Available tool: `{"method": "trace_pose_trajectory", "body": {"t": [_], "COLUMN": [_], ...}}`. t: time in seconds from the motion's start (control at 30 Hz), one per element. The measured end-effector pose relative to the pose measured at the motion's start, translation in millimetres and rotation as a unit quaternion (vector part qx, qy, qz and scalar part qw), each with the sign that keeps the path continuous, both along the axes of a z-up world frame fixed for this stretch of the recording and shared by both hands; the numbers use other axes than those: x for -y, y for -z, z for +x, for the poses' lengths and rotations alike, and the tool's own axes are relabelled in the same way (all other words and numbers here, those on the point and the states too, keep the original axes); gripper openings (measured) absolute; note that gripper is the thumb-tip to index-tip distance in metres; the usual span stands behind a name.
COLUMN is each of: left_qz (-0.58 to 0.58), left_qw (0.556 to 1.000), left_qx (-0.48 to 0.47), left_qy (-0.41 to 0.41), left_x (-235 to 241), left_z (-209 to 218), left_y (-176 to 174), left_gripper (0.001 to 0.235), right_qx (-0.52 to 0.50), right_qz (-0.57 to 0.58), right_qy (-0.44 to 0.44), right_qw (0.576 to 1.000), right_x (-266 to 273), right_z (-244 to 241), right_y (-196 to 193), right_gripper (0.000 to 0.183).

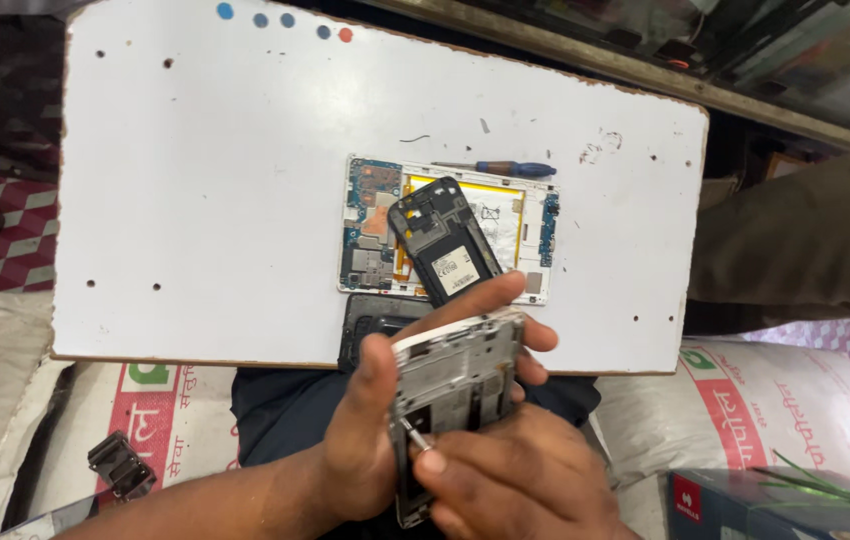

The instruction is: The person uses a screwdriver to remove screws from a disassembled mobile phone placed on a white board on their lap. They carefully unscrew multiple fasteners, lift the back cover, and continue to manipulate internal components while seated.

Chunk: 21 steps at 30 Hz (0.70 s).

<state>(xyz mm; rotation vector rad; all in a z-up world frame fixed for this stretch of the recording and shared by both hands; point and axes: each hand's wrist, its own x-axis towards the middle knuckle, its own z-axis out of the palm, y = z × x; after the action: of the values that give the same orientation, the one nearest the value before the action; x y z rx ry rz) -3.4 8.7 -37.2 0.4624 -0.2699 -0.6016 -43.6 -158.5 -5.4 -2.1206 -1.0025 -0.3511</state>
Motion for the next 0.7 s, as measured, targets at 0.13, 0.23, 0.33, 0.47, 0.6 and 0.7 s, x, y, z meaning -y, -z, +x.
{"method": "trace_pose_trajectory", "body": {"t": [0.13, 0.23, 0.33, 0.47, 0.6, 0.7], "left_qz": [0.009, 0.031, 0.047, 0.066, 0.049, 0.007], "left_qw": [0.999, 0.997, 0.993, 0.993, 0.998, 0.997], "left_qx": [-0.026, -0.022, 0.027, 0.030, -0.012, 0.004], "left_qy": [-0.034, -0.064, -0.100, -0.095, -0.047, -0.082], "left_x": [2, 2, 0, -1, 0, 1], "left_z": [-6, -13, -15, -13, -13, -13], "left_y": [4, 7, 10, 12, 18, 18], "left_gripper": [0.108, 0.110, 0.110, 0.110, 0.112, 0.105], "right_qx": [-0.049, -0.051, -0.020, -0.022, 0.013, 0.008], "right_qz": [0.076, 0.099, 0.061, 0.051, 0.031, 0.034], "right_qy": [0.178, 0.241, 0.156, 0.102, 0.013, 0.063], "right_qw": [0.980, 0.964, 0.986, 0.993, 0.999, 0.997], "right_x": [3, -2, -3, 1, 1, -1], "right_z": [-20, -21, -14, -6, -4, -2], "right_y": [13, 13, 9, 4, 6, 7], "right_gripper": [0.019, 0.021, 0.022, 0.029, 0.030, 0.020]}}
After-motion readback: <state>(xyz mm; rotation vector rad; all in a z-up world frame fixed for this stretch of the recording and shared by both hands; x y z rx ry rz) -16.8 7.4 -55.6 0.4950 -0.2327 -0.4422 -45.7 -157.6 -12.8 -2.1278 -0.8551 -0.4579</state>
